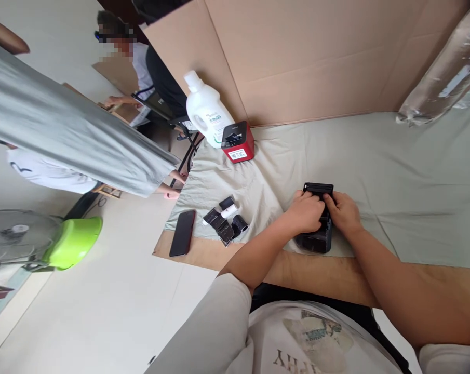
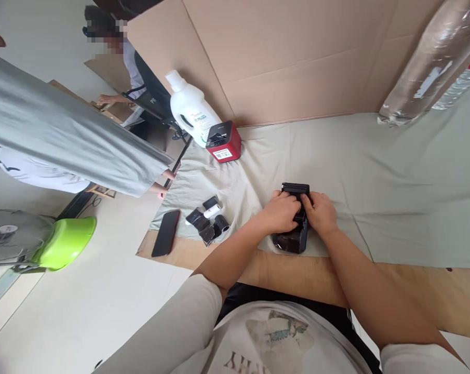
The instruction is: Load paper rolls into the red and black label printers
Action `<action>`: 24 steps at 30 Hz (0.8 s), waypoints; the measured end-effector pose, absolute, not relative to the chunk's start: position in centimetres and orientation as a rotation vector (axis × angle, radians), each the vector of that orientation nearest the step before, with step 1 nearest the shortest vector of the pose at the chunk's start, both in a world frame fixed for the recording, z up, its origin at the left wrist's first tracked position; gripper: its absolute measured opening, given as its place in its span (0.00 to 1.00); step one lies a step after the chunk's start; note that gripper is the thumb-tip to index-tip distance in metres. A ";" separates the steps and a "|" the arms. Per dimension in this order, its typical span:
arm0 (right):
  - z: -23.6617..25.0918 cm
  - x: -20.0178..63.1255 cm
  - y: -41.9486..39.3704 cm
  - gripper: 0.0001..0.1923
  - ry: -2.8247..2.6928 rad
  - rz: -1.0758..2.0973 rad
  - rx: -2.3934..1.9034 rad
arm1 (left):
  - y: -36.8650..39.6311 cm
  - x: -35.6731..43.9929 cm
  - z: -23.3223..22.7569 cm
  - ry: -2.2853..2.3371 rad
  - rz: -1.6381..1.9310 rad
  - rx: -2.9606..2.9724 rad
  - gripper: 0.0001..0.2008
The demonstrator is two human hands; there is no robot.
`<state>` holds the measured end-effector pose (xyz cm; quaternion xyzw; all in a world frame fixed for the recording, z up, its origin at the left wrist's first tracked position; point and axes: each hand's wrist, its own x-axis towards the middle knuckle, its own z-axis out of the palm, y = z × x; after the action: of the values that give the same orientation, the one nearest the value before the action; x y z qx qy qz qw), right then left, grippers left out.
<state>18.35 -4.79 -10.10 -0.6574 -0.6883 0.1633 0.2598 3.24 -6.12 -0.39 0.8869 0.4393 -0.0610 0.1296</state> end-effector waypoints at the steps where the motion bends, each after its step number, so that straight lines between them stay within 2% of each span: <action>1: -10.1 18.4 -4.8 0.30 -1.866 0.447 -1.779 | -6.1 3.2 -0.4 1.271 -0.133 2.570 0.14; 5: -10.1 18.5 -4.8 0.30 -1.864 0.450 -1.783 | -6.8 1.8 -0.6 1.264 0.246 2.311 0.13; 9: -10.0 18.5 -4.9 0.31 -1.865 0.439 -1.762 | -7.0 -3.5 0.0 1.251 0.634 1.893 0.16; 12: -9.9 18.4 -4.9 0.32 -1.860 0.443 -1.765 | -6.1 -9.8 0.8 1.332 0.538 1.813 0.18; 16: -9.8 18.4 -4.9 0.31 -1.857 0.453 -1.788 | -4.6 -17.0 0.9 1.515 0.098 1.848 0.19; 19: -9.8 18.3 -4.9 0.31 -1.855 0.463 -1.793 | -4.4 -19.2 -0.1 1.727 -0.106 1.956 0.20; 21: -9.8 18.3 -5.0 0.31 -1.851 0.471 -1.792 | -4.8 -19.6 -0.9 1.760 -0.119 2.033 0.21; 24: -9.8 18.4 -5.0 0.31 -1.849 0.465 -1.769 | -5.9 -20.5 -1.4 1.818 0.088 2.002 0.26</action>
<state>18.36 -4.98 -9.77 -0.6556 -0.6850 0.1721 0.2671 -20.45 -5.86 -1.38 0.7225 0.6559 0.0317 0.2161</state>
